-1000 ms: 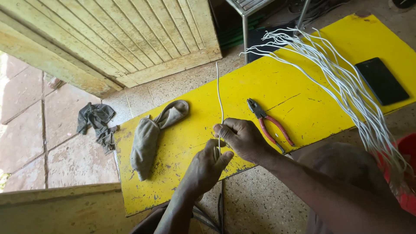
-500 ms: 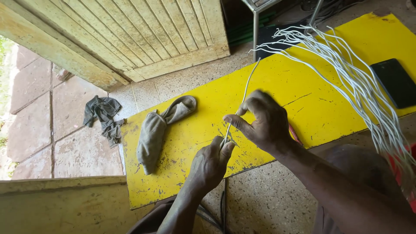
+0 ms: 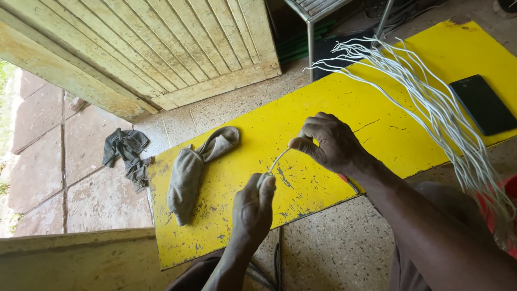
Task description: The person uses pliers to cut a wire attached to a red bucket, then places the bucket aside. They pick up a bundle of white wires and a pair of pliers, then repeatedly bend individual wires into U-shapes by hand on a yellow table.
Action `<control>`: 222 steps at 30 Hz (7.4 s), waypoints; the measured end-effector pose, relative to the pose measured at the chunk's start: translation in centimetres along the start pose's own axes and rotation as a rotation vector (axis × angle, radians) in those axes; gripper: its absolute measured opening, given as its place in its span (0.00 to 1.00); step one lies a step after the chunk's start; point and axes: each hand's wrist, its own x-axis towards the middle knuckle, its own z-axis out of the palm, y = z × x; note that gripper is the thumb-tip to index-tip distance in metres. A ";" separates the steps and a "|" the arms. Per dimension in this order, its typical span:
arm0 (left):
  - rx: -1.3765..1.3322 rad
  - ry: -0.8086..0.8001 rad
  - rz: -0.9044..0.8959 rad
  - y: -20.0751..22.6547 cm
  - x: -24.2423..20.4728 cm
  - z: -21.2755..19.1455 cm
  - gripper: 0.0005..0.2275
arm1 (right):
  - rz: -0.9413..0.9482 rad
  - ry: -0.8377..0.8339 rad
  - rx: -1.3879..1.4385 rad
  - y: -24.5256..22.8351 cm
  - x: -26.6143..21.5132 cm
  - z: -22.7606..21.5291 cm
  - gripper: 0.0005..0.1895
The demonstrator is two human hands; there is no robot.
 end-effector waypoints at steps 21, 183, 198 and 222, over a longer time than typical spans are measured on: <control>-0.617 0.224 0.027 0.3 1.2 -2.7 0.29 | 0.785 -0.322 0.853 -10.5 -4.2 7.3 0.41; 0.381 0.416 0.105 -4.1 -0.1 3.4 0.26 | 0.751 -0.303 0.865 -10.7 -1.8 2.9 0.27; 0.706 -0.009 -0.468 -4.1 3.3 -3.8 0.23 | 0.722 0.045 -0.058 3.1 -0.1 -5.3 0.18; 0.751 -0.240 -0.534 2.5 4.2 -3.6 0.25 | 1.330 0.434 -0.074 15.2 -5.3 -13.5 0.13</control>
